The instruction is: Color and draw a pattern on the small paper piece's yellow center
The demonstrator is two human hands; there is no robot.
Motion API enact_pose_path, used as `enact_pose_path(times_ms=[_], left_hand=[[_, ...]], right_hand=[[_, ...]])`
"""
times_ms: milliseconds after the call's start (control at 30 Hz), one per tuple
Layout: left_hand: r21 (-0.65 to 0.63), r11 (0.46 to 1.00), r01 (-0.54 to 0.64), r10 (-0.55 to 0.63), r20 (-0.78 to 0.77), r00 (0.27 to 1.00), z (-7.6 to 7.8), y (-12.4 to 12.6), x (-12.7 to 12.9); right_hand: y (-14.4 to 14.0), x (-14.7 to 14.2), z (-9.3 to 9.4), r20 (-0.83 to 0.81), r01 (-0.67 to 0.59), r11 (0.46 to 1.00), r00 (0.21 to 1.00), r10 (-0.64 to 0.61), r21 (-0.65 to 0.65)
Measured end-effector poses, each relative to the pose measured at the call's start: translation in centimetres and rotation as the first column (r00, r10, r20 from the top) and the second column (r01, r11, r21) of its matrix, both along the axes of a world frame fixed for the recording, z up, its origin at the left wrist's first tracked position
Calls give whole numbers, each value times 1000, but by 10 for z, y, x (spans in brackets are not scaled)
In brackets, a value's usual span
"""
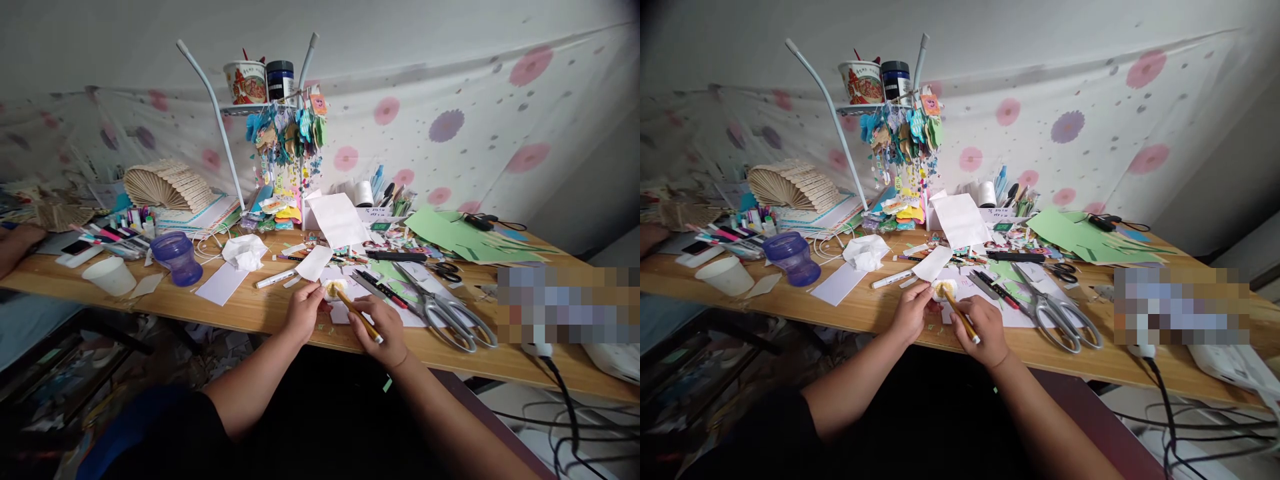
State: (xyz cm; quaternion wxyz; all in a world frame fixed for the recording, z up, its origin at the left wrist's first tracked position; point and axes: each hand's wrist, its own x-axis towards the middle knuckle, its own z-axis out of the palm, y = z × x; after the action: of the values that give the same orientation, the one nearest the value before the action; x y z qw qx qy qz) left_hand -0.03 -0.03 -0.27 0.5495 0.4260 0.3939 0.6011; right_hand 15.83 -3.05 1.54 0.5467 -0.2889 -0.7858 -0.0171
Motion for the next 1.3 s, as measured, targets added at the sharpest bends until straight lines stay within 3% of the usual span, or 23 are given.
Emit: enact_pose_path(times_ms=[100, 233, 633, 867, 1067, 1300], left_hand=[[-15, 1000, 3, -3, 12, 1000, 0, 0, 0], [-1, 1000, 4, -4, 12, 1000, 1, -1, 0], [0, 1000, 8, -8, 13, 1000, 1, -1, 0], [-31, 999, -8, 10, 57, 998, 2, 0, 0], [-39, 999, -29, 34, 115, 993, 6, 0, 0], [-36, 999, -19, 24, 137, 990, 7, -1, 1]], right_hand=[[0, 0, 1, 23, -59, 998, 998, 58, 7], [0, 0, 0, 21, -25, 1000, 999, 25, 8], [-1, 0, 0, 25, -99, 995, 995, 98, 28], [-2, 4, -1, -45, -10, 996, 999, 14, 93], [-1, 1, -1, 45, -76, 996, 996, 74, 43], [-2, 2, -1, 4, -55, 997, 998, 55, 48]])
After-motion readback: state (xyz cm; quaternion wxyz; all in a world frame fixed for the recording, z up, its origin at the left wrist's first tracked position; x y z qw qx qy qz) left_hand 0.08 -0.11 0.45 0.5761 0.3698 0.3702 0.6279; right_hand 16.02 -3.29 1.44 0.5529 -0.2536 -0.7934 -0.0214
